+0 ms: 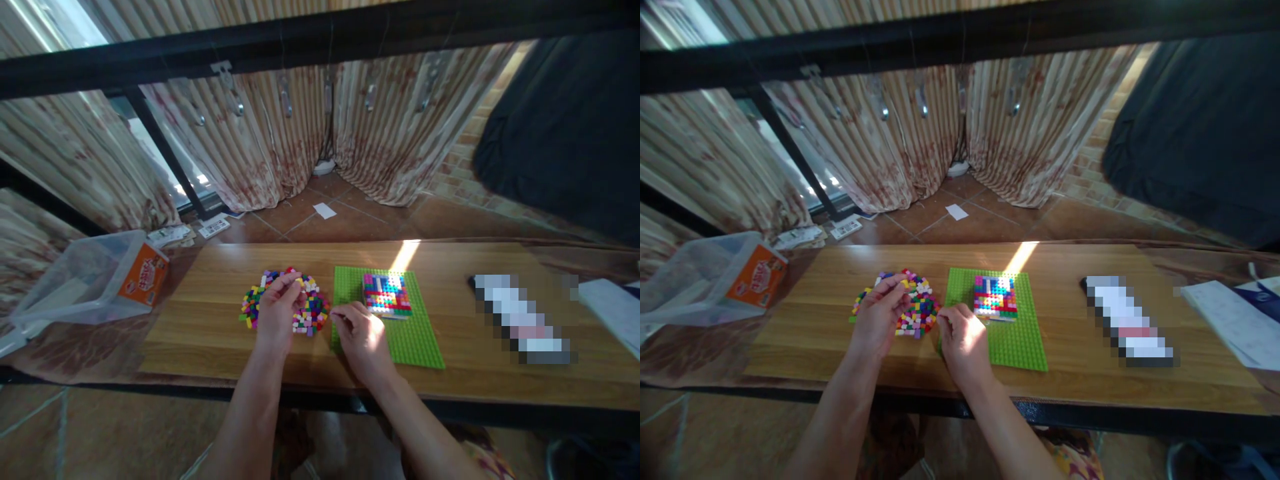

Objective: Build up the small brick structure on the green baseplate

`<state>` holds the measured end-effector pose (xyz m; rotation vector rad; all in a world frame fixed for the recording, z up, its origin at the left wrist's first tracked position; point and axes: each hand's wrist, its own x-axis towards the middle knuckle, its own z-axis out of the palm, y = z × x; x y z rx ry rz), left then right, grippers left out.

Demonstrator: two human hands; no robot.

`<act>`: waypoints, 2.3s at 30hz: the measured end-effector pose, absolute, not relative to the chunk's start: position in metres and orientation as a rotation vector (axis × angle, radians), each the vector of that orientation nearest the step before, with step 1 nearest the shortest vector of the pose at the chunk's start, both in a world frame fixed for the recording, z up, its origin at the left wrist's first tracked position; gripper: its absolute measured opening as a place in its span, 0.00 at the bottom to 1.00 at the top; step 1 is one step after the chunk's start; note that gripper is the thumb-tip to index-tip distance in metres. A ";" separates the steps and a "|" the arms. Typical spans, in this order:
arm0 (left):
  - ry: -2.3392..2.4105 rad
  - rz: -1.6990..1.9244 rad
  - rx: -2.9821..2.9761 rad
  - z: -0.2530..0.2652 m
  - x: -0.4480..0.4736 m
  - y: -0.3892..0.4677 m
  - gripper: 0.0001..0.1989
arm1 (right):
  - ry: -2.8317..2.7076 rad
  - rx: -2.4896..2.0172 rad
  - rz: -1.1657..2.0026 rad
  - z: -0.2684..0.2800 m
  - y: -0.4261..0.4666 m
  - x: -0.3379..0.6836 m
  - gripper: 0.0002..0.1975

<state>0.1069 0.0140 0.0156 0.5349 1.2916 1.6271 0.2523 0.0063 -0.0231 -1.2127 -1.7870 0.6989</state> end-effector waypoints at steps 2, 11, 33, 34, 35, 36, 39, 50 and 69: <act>1.327 1.618 0.535 0.014 0.103 0.014 0.18 | -1.864 -1.269 0.635 -0.028 0.007 0.248 0.09; 1.348 1.441 0.676 0.010 0.110 0.012 0.14 | -1.911 -1.352 0.513 -0.037 0.012 0.238 0.10; 1.243 1.259 1.140 0.005 0.152 0.012 0.07 | -1.729 -1.144 0.507 -0.006 0.022 0.273 0.08; 1.239 1.256 1.144 0.004 0.153 0.013 0.07 | -1.735 -1.144 0.503 -0.006 0.021 0.274 0.09; 1.235 1.253 1.149 0.002 0.155 0.013 0.08 | -1.741 -1.145 0.499 -0.005 0.021 0.275 0.09; 1.239 1.252 1.159 0.001 0.157 0.014 0.09 | -1.749 -1.147 0.491 -0.004 0.021 0.277 0.09; 1.328 1.237 1.220 -0.002 0.163 0.014 0.13 | -1.722 -1.205 0.430 -0.001 0.025 0.289 0.10; 1.309 1.054 1.308 -0.019 0.179 0.008 0.30 | -1.225 -1.443 0.591 -0.030 0.070 0.348 0.13; 1.357 0.903 1.444 -0.007 0.180 -0.012 0.23 | -1.104 -1.523 0.869 -0.030 0.028 0.356 0.15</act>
